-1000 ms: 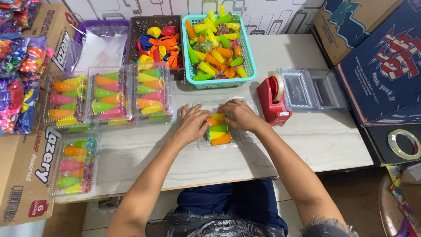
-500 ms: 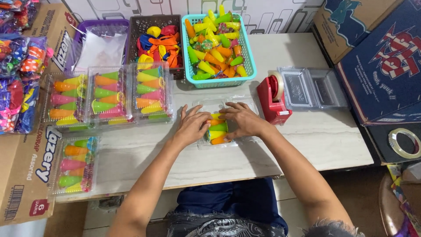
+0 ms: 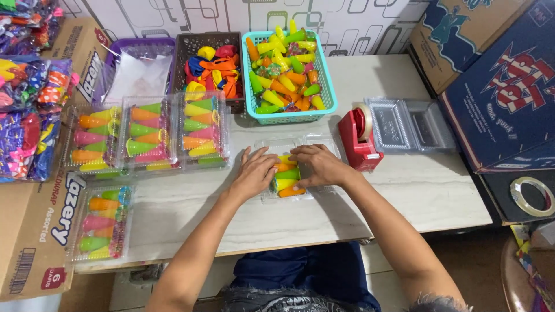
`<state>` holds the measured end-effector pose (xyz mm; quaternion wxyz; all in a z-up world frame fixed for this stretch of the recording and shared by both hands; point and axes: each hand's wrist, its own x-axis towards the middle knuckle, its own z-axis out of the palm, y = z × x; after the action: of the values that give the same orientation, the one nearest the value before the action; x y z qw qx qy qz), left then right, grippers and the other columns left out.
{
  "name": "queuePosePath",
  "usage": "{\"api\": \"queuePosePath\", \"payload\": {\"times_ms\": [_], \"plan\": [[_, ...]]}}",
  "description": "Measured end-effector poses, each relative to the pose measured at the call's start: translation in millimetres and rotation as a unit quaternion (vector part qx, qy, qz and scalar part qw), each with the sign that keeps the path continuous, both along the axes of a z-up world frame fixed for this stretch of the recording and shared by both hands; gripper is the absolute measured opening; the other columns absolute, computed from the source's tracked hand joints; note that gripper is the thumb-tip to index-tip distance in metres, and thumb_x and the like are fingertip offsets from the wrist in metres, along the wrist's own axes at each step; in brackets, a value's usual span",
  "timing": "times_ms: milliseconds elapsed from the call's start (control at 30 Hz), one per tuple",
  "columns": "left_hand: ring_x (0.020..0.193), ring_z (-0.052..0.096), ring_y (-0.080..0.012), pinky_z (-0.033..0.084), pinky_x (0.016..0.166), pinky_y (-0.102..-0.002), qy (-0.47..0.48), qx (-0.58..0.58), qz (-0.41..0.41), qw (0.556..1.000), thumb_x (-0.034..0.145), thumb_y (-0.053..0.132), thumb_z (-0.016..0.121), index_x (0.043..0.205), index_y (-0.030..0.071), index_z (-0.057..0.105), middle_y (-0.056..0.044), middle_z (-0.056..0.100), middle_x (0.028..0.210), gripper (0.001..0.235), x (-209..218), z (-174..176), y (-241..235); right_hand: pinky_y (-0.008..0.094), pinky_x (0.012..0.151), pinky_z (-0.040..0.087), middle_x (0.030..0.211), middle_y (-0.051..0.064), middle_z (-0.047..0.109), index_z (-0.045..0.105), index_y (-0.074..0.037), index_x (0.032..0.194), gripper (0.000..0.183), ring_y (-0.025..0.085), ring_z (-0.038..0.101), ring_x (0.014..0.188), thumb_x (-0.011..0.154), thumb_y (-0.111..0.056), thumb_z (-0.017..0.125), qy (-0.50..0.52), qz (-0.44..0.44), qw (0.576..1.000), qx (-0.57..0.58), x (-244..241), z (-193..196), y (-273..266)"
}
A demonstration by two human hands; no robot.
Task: Picking up individual jelly candies from a basket and arranging them into a clear plastic tray for packaging.
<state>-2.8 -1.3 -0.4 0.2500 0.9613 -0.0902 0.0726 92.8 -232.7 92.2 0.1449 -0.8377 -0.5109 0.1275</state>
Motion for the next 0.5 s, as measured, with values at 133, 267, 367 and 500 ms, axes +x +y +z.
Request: {"api": "queuePosePath", "payload": {"times_ms": [133, 267, 367, 500], "plan": [[0.148, 0.041, -0.0275, 0.009, 0.122, -0.062, 0.009, -0.016, 0.000, 1.000, 0.104, 0.027, 0.052, 0.126, 0.024, 0.067, -0.001, 0.064, 0.140, 0.027, 2, 15, 1, 0.060, 0.116, 0.035, 0.138, 0.011, 0.065, 0.066, -0.014, 0.133, 0.083, 0.032, 0.051, 0.140, 0.069, -0.064, 0.085, -0.004, 0.002, 1.000, 0.026, 3, 10, 1], [0.144, 0.045, -0.0308, 0.018, 0.120, -0.061, -0.058, -0.015, 0.047, 0.997, 0.103, 0.021, 0.052, 0.129, 0.019, 0.066, -0.008, 0.063, 0.141, 0.029, 19, 42, 7, 0.060, 0.107, 0.044, 0.124, 0.017, 0.071, 0.072, -0.009, 0.124, 0.053, 0.039, 0.061, 0.125, 0.082, -0.038, 0.084, 0.020, -0.050, 0.984, 0.170, 17, 30, 5], [0.143, 0.046, -0.0308, 0.020, 0.120, -0.060, -0.083, -0.069, 0.087, 0.990, 0.104, 0.016, 0.050, 0.131, 0.020, 0.065, -0.007, 0.063, 0.140, 0.031, 42, 59, 12, 0.055, 0.104, 0.047, 0.122, 0.012, 0.072, 0.072, -0.013, 0.125, 0.038, 0.036, 0.063, 0.122, 0.091, -0.030, 0.077, -0.013, -0.107, 0.967, 0.233, 55, 11, 10], [0.145, 0.043, -0.0301, 0.010, 0.122, -0.063, -0.094, -0.106, 0.132, 0.981, 0.104, 0.008, 0.046, 0.134, 0.020, 0.063, -0.007, 0.063, 0.139, 0.036, 79, 64, 20, 0.047, 0.101, 0.050, 0.118, 0.001, 0.072, 0.071, -0.027, 0.122, 0.024, 0.030, 0.066, 0.116, 0.098, -0.028, 0.068, -0.042, -0.182, 0.953, 0.239, 98, -8, 22]]}}
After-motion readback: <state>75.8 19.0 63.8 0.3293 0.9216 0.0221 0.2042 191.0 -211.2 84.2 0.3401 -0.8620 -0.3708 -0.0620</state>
